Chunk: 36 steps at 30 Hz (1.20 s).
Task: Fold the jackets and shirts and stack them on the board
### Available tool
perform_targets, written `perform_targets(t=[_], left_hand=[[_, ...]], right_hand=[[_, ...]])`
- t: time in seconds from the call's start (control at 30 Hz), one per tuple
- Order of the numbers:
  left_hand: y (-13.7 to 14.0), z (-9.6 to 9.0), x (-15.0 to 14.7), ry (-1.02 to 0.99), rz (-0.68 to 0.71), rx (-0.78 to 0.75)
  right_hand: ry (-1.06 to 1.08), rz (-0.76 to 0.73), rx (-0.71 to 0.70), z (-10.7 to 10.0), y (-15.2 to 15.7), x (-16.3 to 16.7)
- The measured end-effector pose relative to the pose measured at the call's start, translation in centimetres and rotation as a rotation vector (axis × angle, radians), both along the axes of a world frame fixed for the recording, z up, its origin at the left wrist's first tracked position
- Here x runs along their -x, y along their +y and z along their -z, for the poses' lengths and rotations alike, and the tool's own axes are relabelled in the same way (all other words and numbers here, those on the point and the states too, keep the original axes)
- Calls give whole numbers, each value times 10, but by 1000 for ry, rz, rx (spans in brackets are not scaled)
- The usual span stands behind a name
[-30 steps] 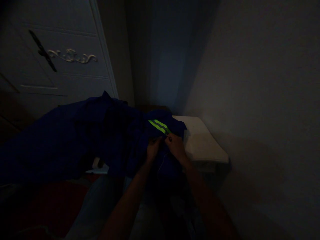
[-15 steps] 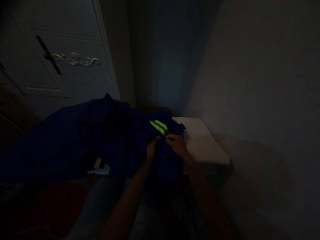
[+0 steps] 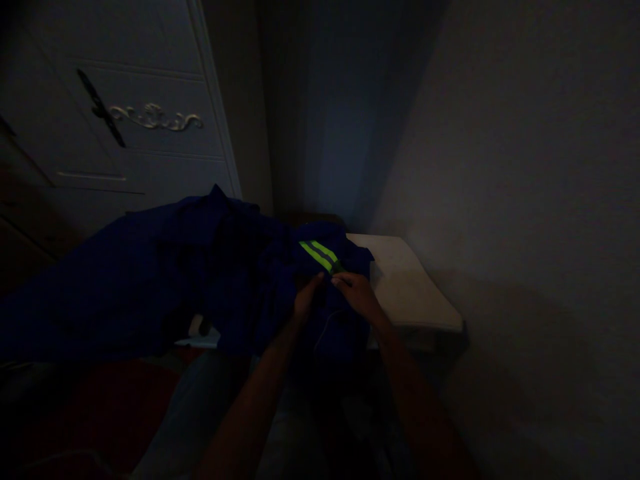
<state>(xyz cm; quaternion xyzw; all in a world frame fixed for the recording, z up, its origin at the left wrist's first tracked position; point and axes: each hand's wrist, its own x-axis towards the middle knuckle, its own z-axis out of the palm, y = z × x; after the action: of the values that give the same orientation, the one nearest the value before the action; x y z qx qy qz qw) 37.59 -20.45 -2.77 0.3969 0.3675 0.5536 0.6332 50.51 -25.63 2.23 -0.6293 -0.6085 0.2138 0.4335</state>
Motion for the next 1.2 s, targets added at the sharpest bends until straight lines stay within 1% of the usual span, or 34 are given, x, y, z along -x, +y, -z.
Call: perform_targets(t=[0.07,0.13,0.27,0.37,0.47,0.53,0.63,0.73,0.83,1.03,1.2], left_hand=[[1,1,0,34,10,-32],[2,2,1,69,1,-55],[1,0,2,123,-46,-99],[-3,-1,3,151,-68,-111],[-5,-2,3,167,-72,-110],[-5,-3,3,167,-78,-115],[-4,-4,2,157,-78,-116],[-5,-4,1,145,-73,-100],[-5,-3,0,141,-75,-87],[-3,1,-2,145,-64,-71],[-1,2,-4,160,-87,-70]], right_hand=[[-53,3,-9,-1,-1,4],[-130,39,-34,-1,-2,8],[-342,180,-117,3,-2,15],[-527,298,-130,7,-2,20],[-600,343,-136,10,-1,24],[-555,324,-153,12,-1,24],[-401,265,-176,14,1,18],[-231,217,-147,14,3,9],[-132,164,-110,12,3,3],[-59,36,-73,7,0,3],[-105,48,-92,4,-4,5]])
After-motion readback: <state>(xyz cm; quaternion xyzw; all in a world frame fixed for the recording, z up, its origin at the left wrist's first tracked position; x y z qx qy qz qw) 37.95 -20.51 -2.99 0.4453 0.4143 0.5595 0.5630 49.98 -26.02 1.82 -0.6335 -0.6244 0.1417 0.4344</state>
